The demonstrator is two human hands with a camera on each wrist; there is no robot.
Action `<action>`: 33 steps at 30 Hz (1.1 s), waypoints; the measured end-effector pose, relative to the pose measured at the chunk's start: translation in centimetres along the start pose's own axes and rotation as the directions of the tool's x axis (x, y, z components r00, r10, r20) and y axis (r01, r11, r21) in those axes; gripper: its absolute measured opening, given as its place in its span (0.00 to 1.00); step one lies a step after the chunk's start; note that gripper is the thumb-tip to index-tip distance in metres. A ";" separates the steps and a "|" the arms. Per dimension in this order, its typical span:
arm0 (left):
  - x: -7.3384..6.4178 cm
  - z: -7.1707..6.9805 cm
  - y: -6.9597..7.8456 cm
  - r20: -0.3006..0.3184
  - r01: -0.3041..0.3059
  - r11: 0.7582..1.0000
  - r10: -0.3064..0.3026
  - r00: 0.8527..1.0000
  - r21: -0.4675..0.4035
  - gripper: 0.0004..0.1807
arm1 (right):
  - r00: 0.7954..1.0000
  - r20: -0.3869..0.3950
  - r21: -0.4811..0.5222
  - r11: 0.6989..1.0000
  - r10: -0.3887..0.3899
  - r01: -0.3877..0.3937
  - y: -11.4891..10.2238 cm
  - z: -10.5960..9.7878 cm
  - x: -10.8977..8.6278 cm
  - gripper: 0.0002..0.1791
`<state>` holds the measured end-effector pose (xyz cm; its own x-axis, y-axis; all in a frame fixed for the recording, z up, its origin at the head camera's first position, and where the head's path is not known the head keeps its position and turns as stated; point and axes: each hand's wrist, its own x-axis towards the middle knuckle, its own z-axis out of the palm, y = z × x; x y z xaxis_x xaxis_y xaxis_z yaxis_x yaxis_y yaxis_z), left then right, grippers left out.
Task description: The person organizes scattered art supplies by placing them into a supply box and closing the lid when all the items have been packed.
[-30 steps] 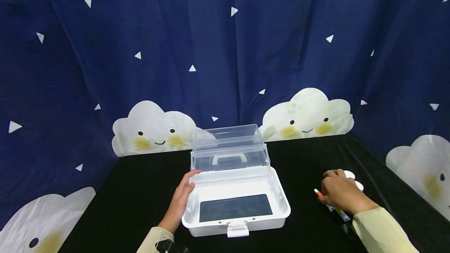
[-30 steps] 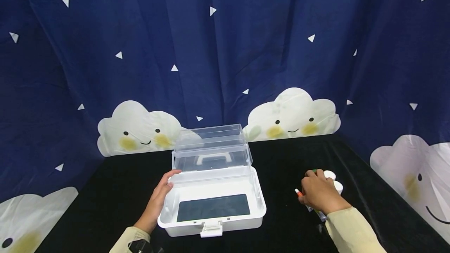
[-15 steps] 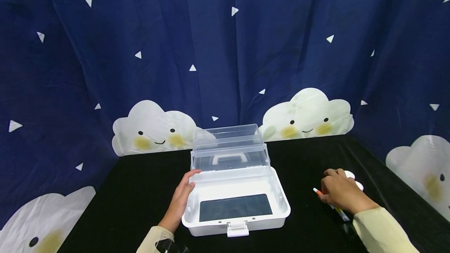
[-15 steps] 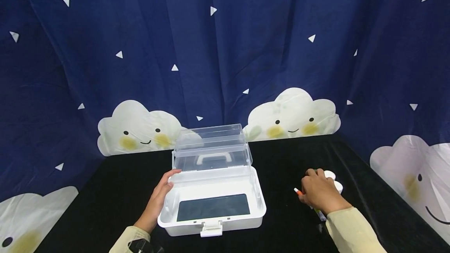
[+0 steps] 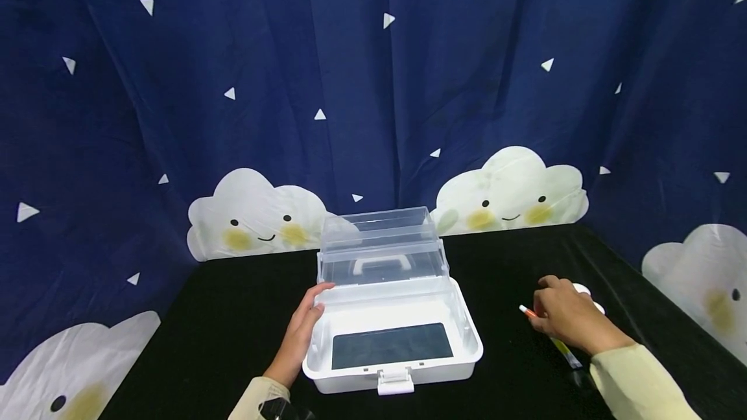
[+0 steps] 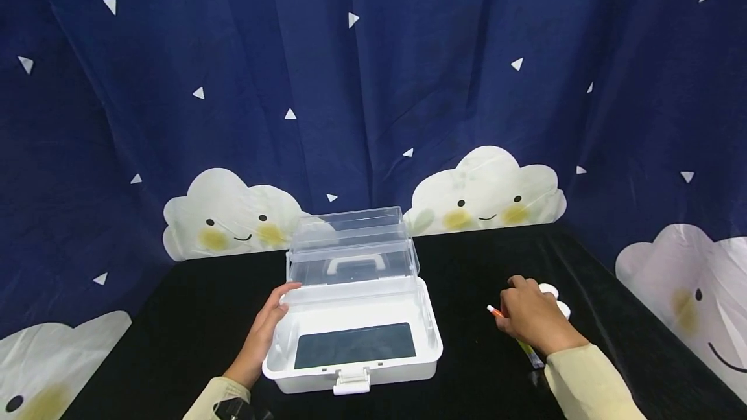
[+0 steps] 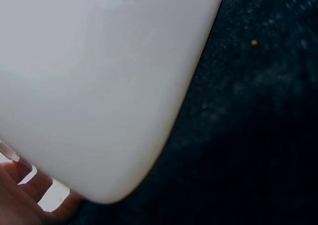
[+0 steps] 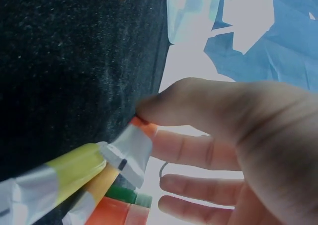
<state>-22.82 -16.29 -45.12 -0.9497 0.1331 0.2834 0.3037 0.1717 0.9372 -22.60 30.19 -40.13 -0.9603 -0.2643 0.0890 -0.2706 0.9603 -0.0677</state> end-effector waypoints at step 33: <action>0.0 0.1 -0.3 -0.001 0.000 1.000 0.000 1.000 -0.010 0.19 | 0.955 -0.292 0.065 0.995 -0.055 0.078 -7.1 -4.3 4.3 0.09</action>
<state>-22.91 -16.27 -45.44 -0.9497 0.1319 0.2840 0.3033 0.1617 0.9391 -24.53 22.61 -35.02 -0.8821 -0.2796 0.3790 -0.3482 0.9291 -0.1250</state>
